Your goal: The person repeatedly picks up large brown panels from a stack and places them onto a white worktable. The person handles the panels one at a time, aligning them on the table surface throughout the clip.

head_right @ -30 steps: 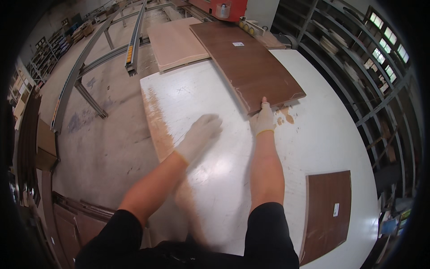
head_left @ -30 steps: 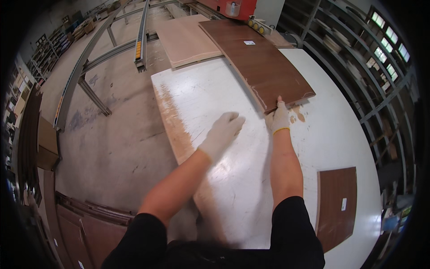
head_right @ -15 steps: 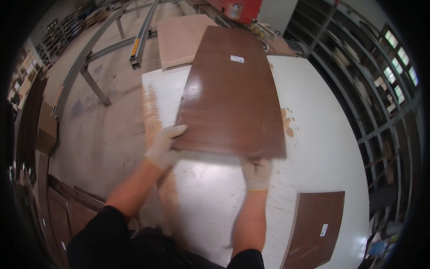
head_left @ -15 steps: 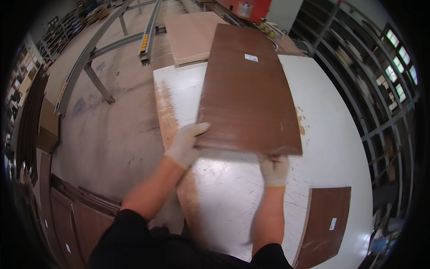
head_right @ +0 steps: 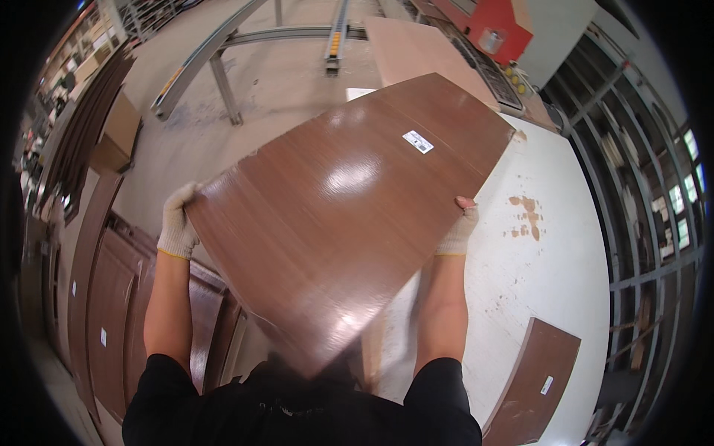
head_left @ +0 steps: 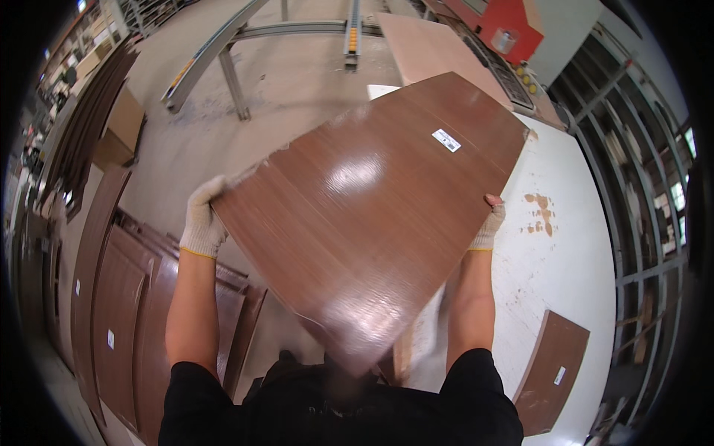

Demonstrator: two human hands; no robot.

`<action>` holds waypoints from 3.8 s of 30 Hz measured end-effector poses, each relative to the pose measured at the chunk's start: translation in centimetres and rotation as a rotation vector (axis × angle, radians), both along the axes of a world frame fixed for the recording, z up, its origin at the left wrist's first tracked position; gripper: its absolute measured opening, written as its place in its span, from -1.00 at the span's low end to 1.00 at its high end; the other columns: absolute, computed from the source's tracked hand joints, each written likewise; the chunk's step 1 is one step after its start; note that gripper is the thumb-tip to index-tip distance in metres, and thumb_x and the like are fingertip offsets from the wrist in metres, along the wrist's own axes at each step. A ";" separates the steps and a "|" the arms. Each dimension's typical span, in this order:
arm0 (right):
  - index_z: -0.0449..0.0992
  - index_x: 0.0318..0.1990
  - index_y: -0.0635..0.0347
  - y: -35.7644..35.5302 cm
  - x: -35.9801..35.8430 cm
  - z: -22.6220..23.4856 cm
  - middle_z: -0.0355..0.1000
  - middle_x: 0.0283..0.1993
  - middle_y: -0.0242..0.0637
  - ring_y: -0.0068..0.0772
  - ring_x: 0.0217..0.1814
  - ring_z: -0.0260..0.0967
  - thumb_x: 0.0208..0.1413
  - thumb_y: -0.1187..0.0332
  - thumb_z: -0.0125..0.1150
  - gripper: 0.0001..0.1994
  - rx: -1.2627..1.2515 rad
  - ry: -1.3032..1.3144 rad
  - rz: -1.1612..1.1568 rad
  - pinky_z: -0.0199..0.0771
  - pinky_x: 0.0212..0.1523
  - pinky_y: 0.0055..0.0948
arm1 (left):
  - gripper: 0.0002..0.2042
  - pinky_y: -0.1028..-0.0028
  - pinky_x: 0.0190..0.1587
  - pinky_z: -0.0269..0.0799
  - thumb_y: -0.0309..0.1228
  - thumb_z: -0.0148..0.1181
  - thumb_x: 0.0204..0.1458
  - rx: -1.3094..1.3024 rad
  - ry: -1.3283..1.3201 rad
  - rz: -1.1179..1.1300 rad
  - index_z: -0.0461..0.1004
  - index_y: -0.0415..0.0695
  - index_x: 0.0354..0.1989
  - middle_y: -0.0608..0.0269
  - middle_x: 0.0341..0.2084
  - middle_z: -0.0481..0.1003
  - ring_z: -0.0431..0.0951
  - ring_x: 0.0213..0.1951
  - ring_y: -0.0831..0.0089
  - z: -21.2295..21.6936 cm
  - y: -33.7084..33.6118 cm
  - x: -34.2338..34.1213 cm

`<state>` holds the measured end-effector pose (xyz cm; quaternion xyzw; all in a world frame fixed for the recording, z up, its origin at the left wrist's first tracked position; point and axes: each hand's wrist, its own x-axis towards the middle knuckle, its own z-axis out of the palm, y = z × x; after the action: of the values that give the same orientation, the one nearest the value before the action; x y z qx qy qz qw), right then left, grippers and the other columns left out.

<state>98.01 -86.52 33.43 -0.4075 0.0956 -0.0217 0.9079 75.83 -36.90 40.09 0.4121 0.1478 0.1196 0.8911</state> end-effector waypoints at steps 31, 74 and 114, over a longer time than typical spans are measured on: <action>0.49 0.07 0.23 31.8 -50.8 -7.0 0.53 0.10 -0.12 -0.01 0.22 0.47 0.14 0.53 0.24 -0.68 -0.016 0.674 1.418 0.43 0.31 0.11 | -0.33 0.27 0.21 0.38 0.06 -0.12 0.42 0.580 1.613 1.184 0.52 -0.46 0.16 -0.10 0.04 0.60 0.55 0.05 0.19 -14.1 -9.7 -93.7; 0.59 -0.07 0.23 24.8 -43.7 0.0 0.61 -0.16 0.09 0.11 -0.08 0.60 0.26 0.20 0.17 -0.71 -1.744 -0.514 1.756 0.55 0.01 -0.13 | -0.81 0.08 0.11 0.38 -0.43 0.29 0.08 1.608 1.331 0.863 0.53 -0.27 -0.21 -0.05 -0.21 0.51 0.47 -0.05 -0.07 -9.2 -5.2 -65.0; 0.43 0.08 0.17 45.5 -25.1 -8.7 0.44 0.02 -0.20 -0.16 0.00 0.44 0.28 -0.07 -0.05 -0.51 -1.416 -0.210 1.493 0.51 -0.01 -0.21 | -0.54 0.08 0.15 0.49 0.05 -0.08 0.30 0.507 1.686 1.497 0.60 -0.03 0.01 0.12 0.00 0.62 0.59 0.07 0.03 -14.4 -18.9 -84.8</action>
<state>72.90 -41.04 24.72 -0.7998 -0.2958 0.4605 0.2463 -8.96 -55.84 25.71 0.3374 0.8747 0.3308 0.1074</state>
